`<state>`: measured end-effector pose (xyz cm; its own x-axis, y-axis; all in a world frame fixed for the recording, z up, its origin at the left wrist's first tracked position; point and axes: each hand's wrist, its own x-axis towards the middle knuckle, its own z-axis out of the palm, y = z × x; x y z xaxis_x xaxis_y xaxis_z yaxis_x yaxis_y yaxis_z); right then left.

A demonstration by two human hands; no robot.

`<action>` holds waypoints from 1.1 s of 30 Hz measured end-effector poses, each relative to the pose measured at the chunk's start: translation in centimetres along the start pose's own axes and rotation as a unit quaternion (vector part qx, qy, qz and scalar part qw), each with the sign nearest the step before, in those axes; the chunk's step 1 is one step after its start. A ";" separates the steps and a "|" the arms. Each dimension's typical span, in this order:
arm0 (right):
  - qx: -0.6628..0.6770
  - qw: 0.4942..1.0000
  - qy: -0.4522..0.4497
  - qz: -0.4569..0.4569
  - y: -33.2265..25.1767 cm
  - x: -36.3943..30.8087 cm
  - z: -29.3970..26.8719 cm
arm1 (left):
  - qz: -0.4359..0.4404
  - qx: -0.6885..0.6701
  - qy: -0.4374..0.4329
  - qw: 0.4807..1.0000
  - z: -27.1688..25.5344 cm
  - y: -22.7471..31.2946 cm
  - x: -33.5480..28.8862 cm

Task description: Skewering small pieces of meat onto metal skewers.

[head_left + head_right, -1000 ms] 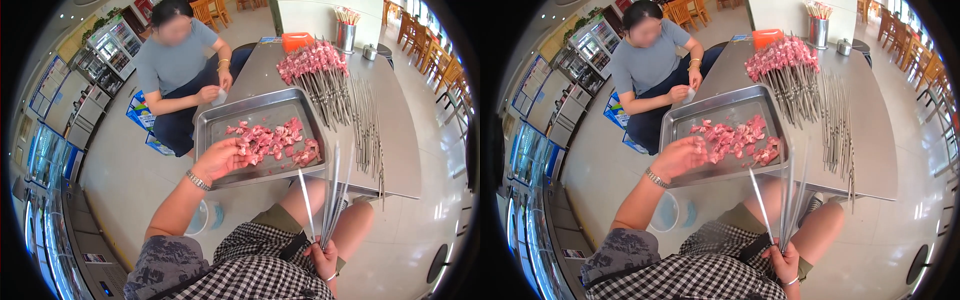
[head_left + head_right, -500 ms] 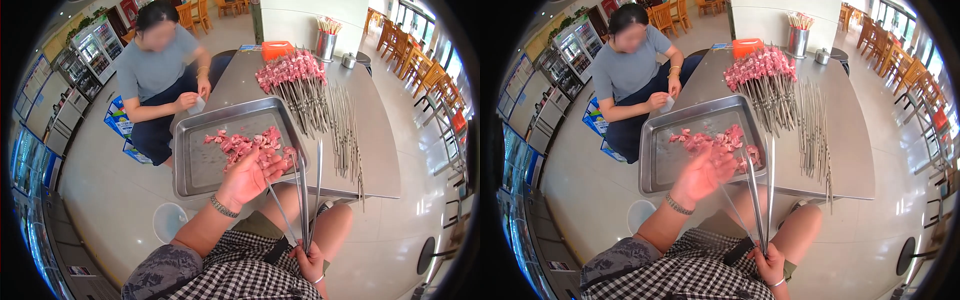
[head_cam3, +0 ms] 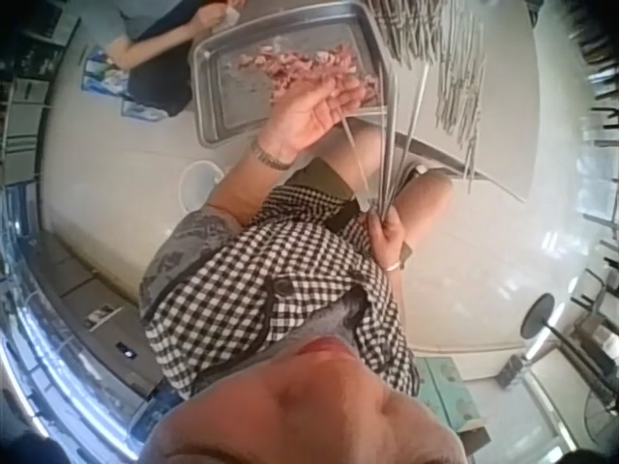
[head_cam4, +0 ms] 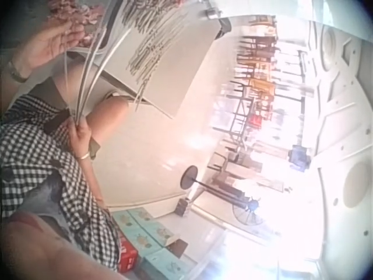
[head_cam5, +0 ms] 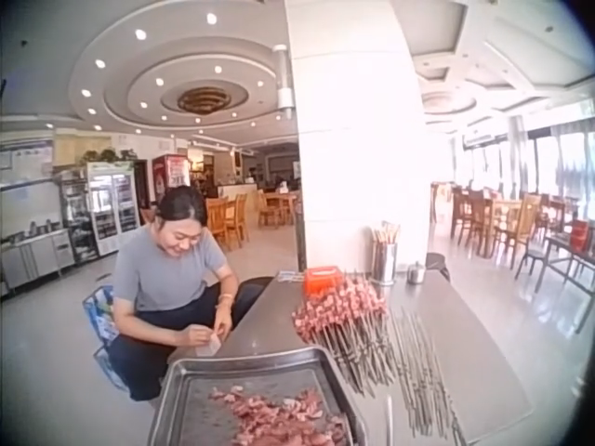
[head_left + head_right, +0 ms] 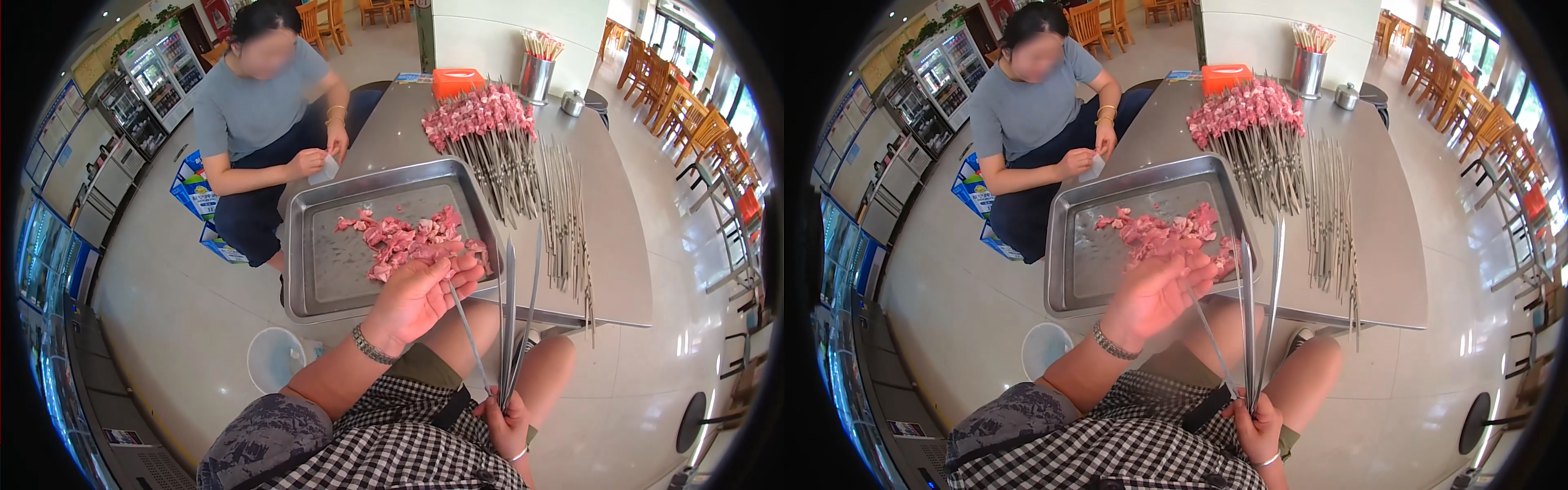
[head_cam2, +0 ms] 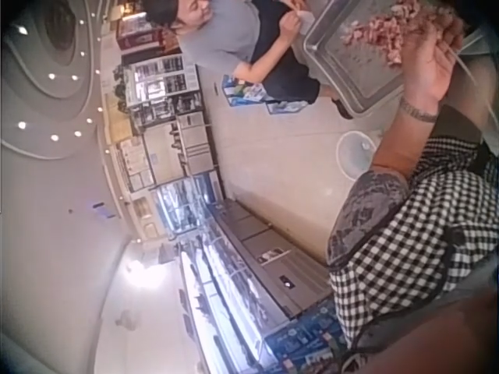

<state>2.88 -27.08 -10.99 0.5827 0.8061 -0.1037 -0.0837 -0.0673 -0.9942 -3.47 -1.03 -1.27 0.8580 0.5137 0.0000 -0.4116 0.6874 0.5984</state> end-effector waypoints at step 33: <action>0.001 0.999 0.047 0.008 -1.2 0.6 1.1 | 0.057 0.037 -0.035 0.997 -1.2 -1.5 0.4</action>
<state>2.44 -25.82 -9.82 0.6539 0.7468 -0.1210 -0.0947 -0.0780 -0.9925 -2.91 -1.27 -3.16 0.8271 0.5478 0.1261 -0.4864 0.5851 0.6489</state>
